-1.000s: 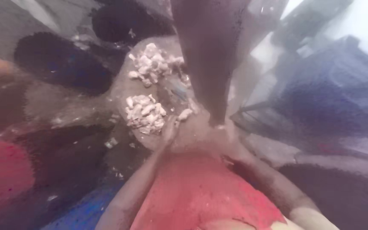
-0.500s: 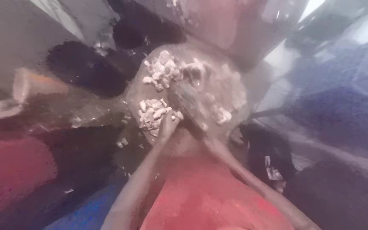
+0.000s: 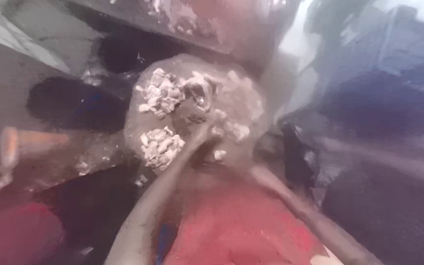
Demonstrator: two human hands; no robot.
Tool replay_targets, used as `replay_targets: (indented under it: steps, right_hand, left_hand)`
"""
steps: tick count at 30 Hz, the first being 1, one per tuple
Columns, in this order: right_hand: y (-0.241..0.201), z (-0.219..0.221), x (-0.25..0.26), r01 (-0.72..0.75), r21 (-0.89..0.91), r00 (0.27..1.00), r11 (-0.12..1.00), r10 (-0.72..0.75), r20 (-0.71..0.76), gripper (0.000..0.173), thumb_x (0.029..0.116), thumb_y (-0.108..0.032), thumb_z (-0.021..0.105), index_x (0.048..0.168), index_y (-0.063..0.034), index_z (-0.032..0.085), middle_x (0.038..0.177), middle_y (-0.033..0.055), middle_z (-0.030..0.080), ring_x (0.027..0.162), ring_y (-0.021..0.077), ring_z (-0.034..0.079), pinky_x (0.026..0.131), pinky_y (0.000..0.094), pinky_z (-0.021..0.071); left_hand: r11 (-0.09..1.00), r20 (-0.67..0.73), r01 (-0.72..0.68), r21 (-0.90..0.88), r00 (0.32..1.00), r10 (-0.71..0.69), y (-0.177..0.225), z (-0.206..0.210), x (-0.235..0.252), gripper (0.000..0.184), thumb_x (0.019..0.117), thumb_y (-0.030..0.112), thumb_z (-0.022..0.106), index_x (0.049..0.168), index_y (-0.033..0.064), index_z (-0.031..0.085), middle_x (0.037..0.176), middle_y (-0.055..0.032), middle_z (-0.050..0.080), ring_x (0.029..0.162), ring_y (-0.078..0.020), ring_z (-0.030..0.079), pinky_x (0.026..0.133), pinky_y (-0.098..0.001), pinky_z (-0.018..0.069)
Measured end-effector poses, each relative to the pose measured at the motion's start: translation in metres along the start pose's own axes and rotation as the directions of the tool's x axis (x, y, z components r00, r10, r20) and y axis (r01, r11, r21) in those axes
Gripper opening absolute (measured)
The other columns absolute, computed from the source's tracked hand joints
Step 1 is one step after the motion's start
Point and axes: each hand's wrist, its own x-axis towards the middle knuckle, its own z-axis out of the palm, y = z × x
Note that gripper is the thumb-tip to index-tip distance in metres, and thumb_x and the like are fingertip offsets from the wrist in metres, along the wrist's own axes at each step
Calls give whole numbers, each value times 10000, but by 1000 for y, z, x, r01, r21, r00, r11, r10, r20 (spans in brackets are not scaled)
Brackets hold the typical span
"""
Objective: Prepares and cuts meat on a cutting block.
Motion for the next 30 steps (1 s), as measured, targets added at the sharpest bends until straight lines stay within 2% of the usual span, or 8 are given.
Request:
replay_targets:
  steps: [3,6,9,14,17,22,26,30]
  right_hand:
    - [17,4,16,-39,288,997,957,58,-58,543,1044,-544,478,1324,-104,629,1180,158,700,1111,306,681,996,560,525]
    - [8,4,30,-41,570,971,820,166,-169,502,1072,-442,489,1299,-6,594,1101,176,666,996,245,657,928,449,531]
    - [-22,-15,44,80,543,921,836,145,-361,489,1082,-409,448,1389,-42,552,1140,159,681,1017,224,674,937,434,552]
    - [-69,-42,25,339,474,844,812,-40,-535,533,1043,-400,468,1431,-37,513,976,95,686,821,158,674,779,387,598]
    - [-79,-21,37,248,401,879,882,-30,-476,486,1041,-326,523,1407,-10,563,1208,164,695,1089,216,681,998,419,540]
    - [-54,17,74,-127,252,979,959,162,-123,652,1059,-562,411,1362,-9,576,1226,214,672,1154,337,662,1013,553,513]
    - [-38,14,25,-22,252,994,968,48,-96,554,1075,-501,429,1380,-69,593,1197,169,696,1116,289,681,1012,522,524]
    - [-2,9,5,-55,49,998,997,55,2,535,1066,-529,427,1357,-117,607,1128,169,710,1047,332,701,943,577,541]
  left_hand:
    - [963,-108,105,-249,985,-135,24,-42,-43,314,980,255,698,1240,90,635,1056,-158,694,914,-283,687,846,-516,571]
    - [896,-176,201,-396,941,-289,17,-22,-67,315,1021,232,637,1298,89,595,1046,-163,681,869,-268,668,800,-479,565]
    - [858,-101,266,-440,934,-342,-19,37,-64,399,1045,266,592,1391,78,531,1173,-175,681,984,-280,699,874,-487,581]
    - [747,-144,311,-588,868,-476,-25,73,-79,440,1018,237,645,1364,3,506,1051,-160,693,864,-225,704,797,-420,604]
    - [760,-170,274,-589,878,-448,-25,73,-85,394,1010,207,644,1324,-4,534,1081,-171,676,903,-232,694,818,-421,599]
    - [793,-166,316,-521,874,-457,-27,61,-86,272,978,179,630,1183,0,643,942,-133,697,854,-229,687,814,-448,583]
    - [656,-299,84,-750,842,-449,-37,12,-127,240,986,180,655,1167,23,640,931,-67,671,794,-121,638,749,-325,561]
    - [185,-428,-387,-903,775,-465,-29,-47,-145,148,999,59,488,1095,120,583,849,1,667,742,-115,664,723,-304,604]
